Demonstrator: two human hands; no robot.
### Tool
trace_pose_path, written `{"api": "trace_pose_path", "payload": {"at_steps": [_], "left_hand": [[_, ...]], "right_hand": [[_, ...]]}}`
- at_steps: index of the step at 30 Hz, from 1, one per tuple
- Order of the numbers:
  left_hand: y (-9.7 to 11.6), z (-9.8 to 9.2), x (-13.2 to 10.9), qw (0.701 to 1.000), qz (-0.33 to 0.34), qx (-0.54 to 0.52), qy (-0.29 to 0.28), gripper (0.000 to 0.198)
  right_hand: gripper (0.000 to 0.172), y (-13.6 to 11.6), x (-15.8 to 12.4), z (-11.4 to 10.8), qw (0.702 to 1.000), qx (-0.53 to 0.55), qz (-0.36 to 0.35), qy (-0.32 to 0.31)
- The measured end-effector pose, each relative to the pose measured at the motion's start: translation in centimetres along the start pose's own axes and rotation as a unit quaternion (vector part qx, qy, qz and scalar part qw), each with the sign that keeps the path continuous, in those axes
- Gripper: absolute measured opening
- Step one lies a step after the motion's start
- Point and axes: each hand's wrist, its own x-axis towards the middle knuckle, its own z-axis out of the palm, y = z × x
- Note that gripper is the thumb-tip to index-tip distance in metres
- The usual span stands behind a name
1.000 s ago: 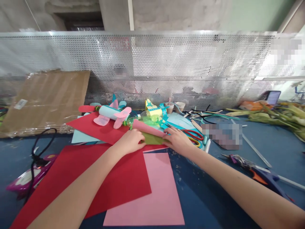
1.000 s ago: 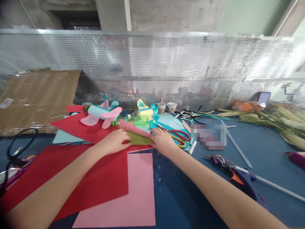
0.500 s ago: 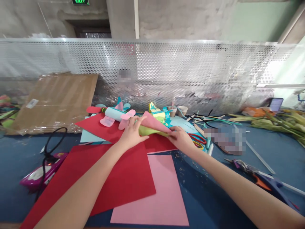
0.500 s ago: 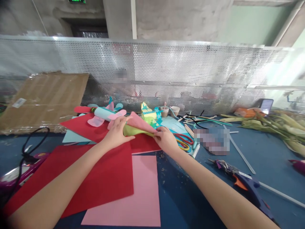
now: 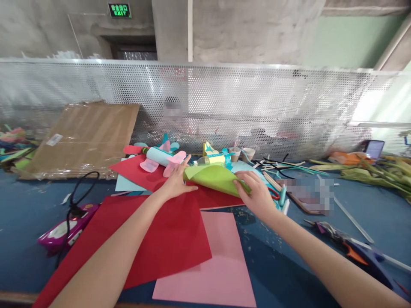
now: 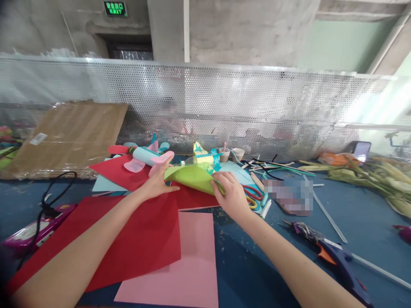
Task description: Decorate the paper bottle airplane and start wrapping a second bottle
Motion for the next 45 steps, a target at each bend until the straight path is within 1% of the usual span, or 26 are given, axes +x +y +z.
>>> {"api": "trace_pose_path", "payload": {"at_steps": [3,5,7,10,12,14,16,19,22,24,26,27,28,29,31,32,34,35,37,40,42,45], "left_hand": [[-0.1,-0.4,0.2,0.999,-0.004,-0.032,0.019,0.099],[-0.3,-0.4,0.4,0.998,-0.007,-0.069,0.011,0.088],[-0.4,-0.4,0.5,0.995,-0.038,-0.094,-0.019,0.079],[-0.5,-0.4,0.6,0.991,-0.087,-0.084,-0.053,0.069],[-0.2,-0.4,0.5,0.991,-0.090,-0.074,-0.065,0.059],[0.2,-0.6,0.5,0.991,-0.090,-0.064,-0.077,0.047],[0.6,-0.8,0.4,0.991,-0.090,-0.054,-0.087,0.038],[1.0,-1.0,0.5,0.990,-0.089,-0.043,-0.105,0.030],[0.9,-1.0,0.4,0.988,-0.091,-0.035,-0.121,0.037],[0.8,-1.0,0.3,0.986,-0.091,-0.033,-0.136,0.044],[0.7,-1.0,0.3,0.984,-0.087,-0.033,-0.155,0.047],[0.6,-1.0,0.2,0.982,-0.084,-0.033,-0.164,0.046],[0.6,-1.0,0.2,0.981,-0.082,-0.032,-0.171,0.046],[0.7,-1.0,0.2,0.980,-0.081,-0.031,-0.177,0.044],[0.8,-1.0,0.2,0.978,-0.079,-0.030,-0.191,0.041],[0.8,-1.1,0.2,0.976,-0.077,-0.032,-0.199,0.040],[0.9,-1.3,0.1,0.973,-0.074,-0.034,-0.214,0.037],[1.0,-1.5,0.1,0.972,-0.077,-0.034,-0.218,0.035],[1.0,-1.7,0.0,0.972,-0.088,-0.032,-0.214,0.033],[0.9,-1.9,0.1,0.975,-0.108,-0.034,-0.193,0.040],[0.9,-1.9,0.2,0.973,-0.123,-0.053,-0.185,0.045],[1.1,-1.8,0.4,0.962,-0.148,-0.103,-0.203,0.050]], "right_hand": [[0.019,-0.9,1.0,-2.0,0.994,-0.029,0.105,-0.004],[0.023,-1.1,2.1,-3.8,0.986,-0.058,0.156,0.010],[0.022,-0.9,3.4,-5.6,0.981,-0.079,0.177,0.032],[0.020,-0.1,5.2,-8.1,0.970,-0.111,0.193,0.098],[0.019,0.7,6.0,-9.5,0.957,-0.125,0.216,0.145],[0.019,1.4,6.3,-10.4,0.950,-0.131,0.236,0.157],[0.020,2.1,6.2,-10.8,0.948,-0.129,0.250,0.151],[0.022,2.8,6.0,-10.8,0.951,-0.111,0.254,0.139],[0.023,3.0,5.8,-10.5,0.955,-0.104,0.238,0.142],[0.023,2.9,5.7,-10.3,0.953,-0.126,0.223,0.162],[0.023,2.7,5.2,-9.9,0.954,-0.148,0.197,0.171],[0.024,2.6,4.8,-9.6,0.959,-0.151,0.179,0.161],[0.023,2.5,4.2,-9.2,0.967,-0.147,0.156,0.138],[0.023,2.4,3.5,-8.6,0.977,-0.134,0.131,0.099],[0.021,2.2,1.6,-7.4,0.993,-0.100,0.069,-0.008],[0.021,2.1,0.5,-6.8,0.993,-0.080,0.039,-0.071],[0.025,1.8,-1.7,-5.7,0.985,-0.043,-0.002,-0.169],[0.027,1.6,-2.7,-5.2,0.979,-0.028,-0.015,-0.201],[0.030,1.1,-4.5,-4.7,0.969,-0.004,-0.030,-0.247],[0.036,0.3,-6.0,-4.5,0.957,0.027,-0.016,-0.289],[0.040,-0.1,-6.4,-4.6,0.953,0.049,-0.007,-0.298],[0.042,-0.2,-6.6,-4.7,0.949,0.074,0.005,-0.306]]}}
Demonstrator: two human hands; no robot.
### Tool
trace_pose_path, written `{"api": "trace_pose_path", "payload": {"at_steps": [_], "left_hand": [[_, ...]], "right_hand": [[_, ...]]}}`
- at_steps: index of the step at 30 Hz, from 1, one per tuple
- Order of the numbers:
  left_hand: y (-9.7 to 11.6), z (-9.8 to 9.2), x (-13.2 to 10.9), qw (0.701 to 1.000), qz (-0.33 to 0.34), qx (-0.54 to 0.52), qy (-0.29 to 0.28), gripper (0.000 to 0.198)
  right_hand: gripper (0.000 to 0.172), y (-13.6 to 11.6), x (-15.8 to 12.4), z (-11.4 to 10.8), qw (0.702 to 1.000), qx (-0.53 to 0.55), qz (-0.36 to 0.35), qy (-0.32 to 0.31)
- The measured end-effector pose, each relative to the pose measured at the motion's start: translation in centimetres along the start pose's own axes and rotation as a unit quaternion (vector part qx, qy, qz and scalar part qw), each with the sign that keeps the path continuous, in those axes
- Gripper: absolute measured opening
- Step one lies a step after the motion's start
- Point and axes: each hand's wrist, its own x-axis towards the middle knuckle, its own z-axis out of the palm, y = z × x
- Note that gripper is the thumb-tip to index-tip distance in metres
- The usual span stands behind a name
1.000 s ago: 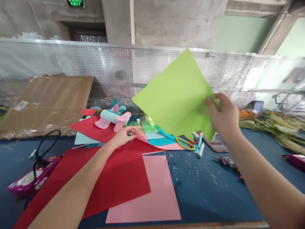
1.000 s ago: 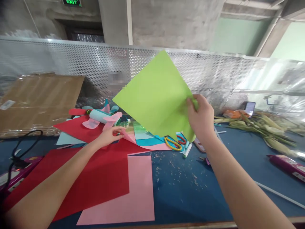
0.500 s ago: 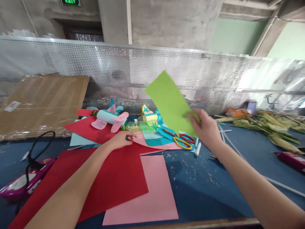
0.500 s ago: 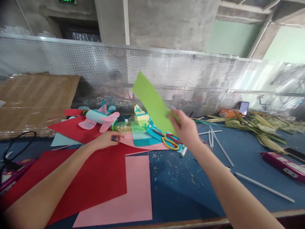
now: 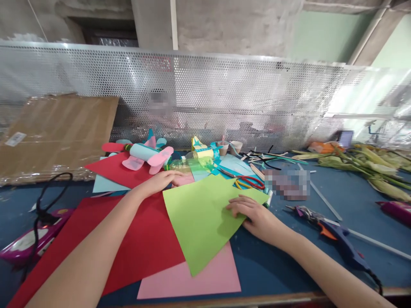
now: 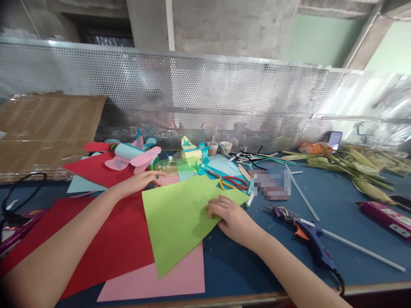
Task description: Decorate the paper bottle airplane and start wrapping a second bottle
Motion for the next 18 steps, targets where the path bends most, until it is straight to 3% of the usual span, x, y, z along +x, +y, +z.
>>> {"api": "trace_pose_path", "payload": {"at_steps": [8,14,16,18], "left_hand": [[0.5,0.2,-0.4,0.993,0.040,0.064,-0.089,0.062],[1.2,0.0,-1.1,0.986,0.004,0.041,-0.162,0.071],[1.8,-0.1,-1.5,0.976,0.017,0.036,-0.213,0.064],[2.5,-0.3,-1.9,0.954,0.021,0.017,-0.299,0.054]], "right_hand": [[0.039,0.1,0.0,0.3,0.999,0.009,-0.008,0.039],[0.033,1.4,-0.3,0.0,0.993,-0.073,0.026,0.086],[0.031,2.1,-0.4,-0.3,0.992,-0.065,0.050,0.098],[0.028,2.8,-0.6,-0.7,0.991,-0.028,0.072,0.106]]}}
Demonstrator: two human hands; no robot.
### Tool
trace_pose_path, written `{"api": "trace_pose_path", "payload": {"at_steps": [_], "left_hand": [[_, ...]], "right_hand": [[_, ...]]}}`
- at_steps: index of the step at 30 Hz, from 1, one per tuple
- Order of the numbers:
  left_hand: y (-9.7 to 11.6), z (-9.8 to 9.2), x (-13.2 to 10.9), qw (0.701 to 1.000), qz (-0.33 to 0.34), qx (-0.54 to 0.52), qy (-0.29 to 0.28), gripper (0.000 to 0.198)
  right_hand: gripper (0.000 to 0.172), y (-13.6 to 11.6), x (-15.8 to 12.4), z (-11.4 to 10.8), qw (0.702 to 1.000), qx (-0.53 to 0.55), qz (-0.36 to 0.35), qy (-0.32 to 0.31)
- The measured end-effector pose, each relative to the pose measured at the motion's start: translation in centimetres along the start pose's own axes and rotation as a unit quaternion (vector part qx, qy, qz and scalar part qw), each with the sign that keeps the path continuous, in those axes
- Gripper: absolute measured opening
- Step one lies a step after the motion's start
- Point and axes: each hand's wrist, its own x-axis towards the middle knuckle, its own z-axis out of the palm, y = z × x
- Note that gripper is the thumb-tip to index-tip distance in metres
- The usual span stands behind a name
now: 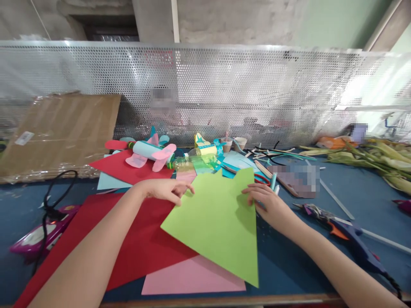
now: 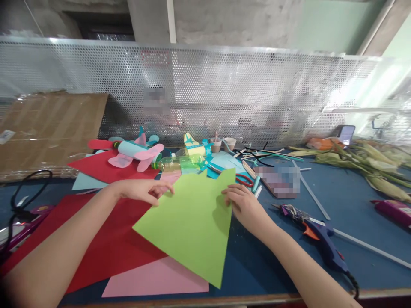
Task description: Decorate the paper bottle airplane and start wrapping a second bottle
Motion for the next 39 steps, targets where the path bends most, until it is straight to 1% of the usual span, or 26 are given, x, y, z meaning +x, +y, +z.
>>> {"api": "trace_pose_path", "payload": {"at_steps": [2,3,4,5,6,8,9,10,11,13,16,18,20,24,25,27,29,30,32,34,37,39], "left_hand": [[0.5,-0.1,-0.2,0.996,-0.003,-0.018,-0.090,0.045],[0.6,-0.1,-0.2,0.994,-0.006,-0.022,-0.107,0.043],[0.7,-0.1,-0.1,0.995,-0.009,-0.022,-0.098,0.041],[0.6,-0.1,0.1,0.998,-0.009,-0.019,-0.058,0.042],[0.5,-0.1,0.5,1.000,-0.009,-0.011,0.007,0.044],[0.1,0.1,1.3,0.989,-0.015,0.021,0.146,0.049],[0.0,0.3,1.7,0.980,-0.021,0.046,0.191,0.051],[-0.1,0.6,2.1,0.974,-0.030,0.075,0.212,0.050],[-0.1,0.9,2.5,0.970,-0.039,0.106,0.215,0.048],[0.1,1.5,3.0,0.966,-0.041,0.168,0.190,0.045],[0.8,2.4,3.4,0.960,-0.008,0.222,0.170,0.048],[1.0,2.8,3.6,0.960,0.001,0.223,0.171,0.047],[1.0,3.0,3.8,0.962,0.001,0.211,0.175,0.044],[0.5,3.1,4.1,0.966,0.028,0.194,0.167,0.038],[0.4,3.2,4.1,0.966,0.028,0.195,0.166,0.038],[0.2,3.2,4.2,0.964,0.018,0.200,0.176,0.046],[0.0,3.3,4.3,0.960,0.008,0.205,0.188,0.057],[-0.1,3.3,4.3,0.959,0.007,0.208,0.192,0.059],[-0.3,3.3,4.4,0.960,0.021,0.208,0.189,0.053],[-0.3,3.2,4.5,0.963,0.045,0.189,0.187,0.042],[-0.1,3.2,4.6,0.971,0.068,0.137,0.182,0.027],[0.2,3.4,4.7,0.976,0.074,0.111,0.171,0.019]], "right_hand": [[0.024,0.4,0.0,-0.4,0.998,0.054,0.038,-0.008],[0.022,0.4,0.0,-0.5,0.994,0.084,0.060,-0.017],[0.020,0.4,0.0,-0.7,0.990,0.113,0.082,-0.027],[0.018,0.4,0.0,-0.8,0.984,0.140,0.100,-0.036],[0.018,0.3,0.1,-0.9,0.979,0.162,0.114,-0.045],[0.021,0.2,0.1,-1.0,0.971,0.192,0.132,-0.059],[0.022,0.1,0.1,-0.9,0.968,0.200,0.138,-0.063],[0.023,0.1,0.1,-0.9,0.966,0.204,0.144,-0.067],[0.023,0.0,0.1,-0.8,0.965,0.204,0.152,-0.069],[0.021,-0.1,0.0,-0.6,0.961,0.197,0.177,-0.075],[0.019,-0.2,-0.1,-0.4,0.951,0.198,0.218,-0.090],[0.021,-0.2,-0.2,-0.3,0.946,0.213,0.226,-0.090],[0.021,-0.1,-0.3,-0.2,0.945,0.231,0.215,-0.082],[0.022,0.2,-0.4,-0.4,0.947,0.260,0.184,-0.037],[0.025,0.2,-0.4,-0.5,0.945,0.270,0.180,-0.024],[0.033,0.3,-0.3,-0.7,0.934,0.307,0.181,-0.011],[0.045,0.3,-0.3,-1.0,0.915,0.356,0.191,-0.015],[0.054,0.3,-0.3,-1.1,0.904,0.380,0.197,-0.021],[0.068,0.4,-0.2,-1.2,0.885,0.415,0.208,-0.035],[0.072,0.5,-0.1,-1.2,0.879,0.424,0.213,-0.051],[0.065,0.6,0.2,-1.0,0.889,0.390,0.232,-0.060],[0.060,0.6,0.4,-0.9,0.895,0.364,0.253,-0.046]]}}
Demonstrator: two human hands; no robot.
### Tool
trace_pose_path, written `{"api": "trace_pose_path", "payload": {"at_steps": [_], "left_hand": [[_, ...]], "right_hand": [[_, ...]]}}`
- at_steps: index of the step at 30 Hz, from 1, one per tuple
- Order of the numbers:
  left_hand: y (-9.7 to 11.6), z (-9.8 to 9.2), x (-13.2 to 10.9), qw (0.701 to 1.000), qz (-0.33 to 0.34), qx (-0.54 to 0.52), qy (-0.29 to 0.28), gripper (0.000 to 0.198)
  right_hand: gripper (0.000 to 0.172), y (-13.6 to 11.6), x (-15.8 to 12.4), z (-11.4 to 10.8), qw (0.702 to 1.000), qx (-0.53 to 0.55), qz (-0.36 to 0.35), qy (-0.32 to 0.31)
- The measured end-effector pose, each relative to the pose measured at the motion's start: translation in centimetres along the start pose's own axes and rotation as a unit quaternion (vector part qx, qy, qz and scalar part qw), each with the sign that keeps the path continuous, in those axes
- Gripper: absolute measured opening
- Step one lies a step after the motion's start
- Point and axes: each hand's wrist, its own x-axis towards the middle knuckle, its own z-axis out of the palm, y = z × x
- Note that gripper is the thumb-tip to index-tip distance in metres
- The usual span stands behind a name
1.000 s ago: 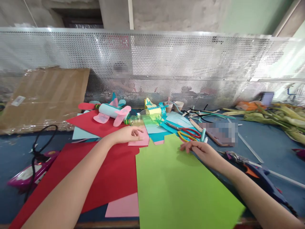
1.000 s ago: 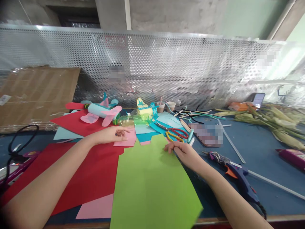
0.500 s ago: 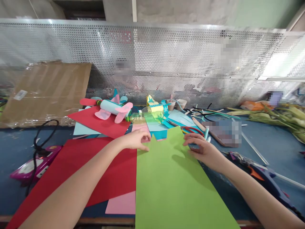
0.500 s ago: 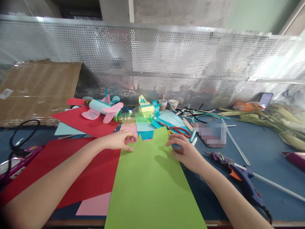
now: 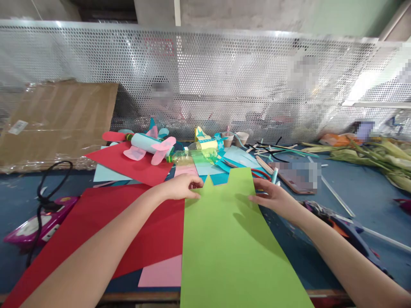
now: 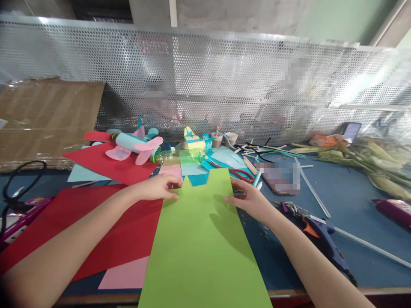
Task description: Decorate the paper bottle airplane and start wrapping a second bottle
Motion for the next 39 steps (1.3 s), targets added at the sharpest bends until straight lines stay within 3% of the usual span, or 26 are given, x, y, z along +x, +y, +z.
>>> {"api": "trace_pose_path", "payload": {"at_steps": [5,10,14,17,23,31,39], "left_hand": [[0.4,0.5,0.2,0.999,0.010,-0.049,-0.005,0.016],[0.4,0.1,-0.2,0.997,-0.034,-0.056,-0.027,0.040],[0.6,0.0,-0.3,0.997,-0.033,-0.033,-0.058,0.026],[0.7,0.0,-0.2,0.998,-0.034,-0.032,-0.052,0.028],[0.4,0.2,-0.2,0.997,-0.010,-0.047,-0.053,0.016],[-0.4,1.0,-1.7,0.999,-0.011,-0.017,0.033,0.010],[-0.2,1.8,-3.6,0.988,0.098,0.054,0.103,0.019]], "right_hand": [[0.053,-0.2,0.3,0.1,0.999,0.011,0.034,0.016],[0.052,0.0,0.0,0.0,0.999,-0.028,0.031,0.010],[0.046,0.6,-0.1,-0.2,0.997,-0.050,0.054,-0.019],[0.039,0.9,-0.3,-0.4,0.993,-0.082,0.063,-0.058],[0.033,0.7,-0.7,-0.5,0.987,-0.132,-0.025,-0.088],[0.036,0.4,-0.8,-0.2,0.984,-0.136,-0.050,-0.105],[0.037,0.5,-0.8,-0.3,0.973,-0.191,-0.082,-0.102]]}}
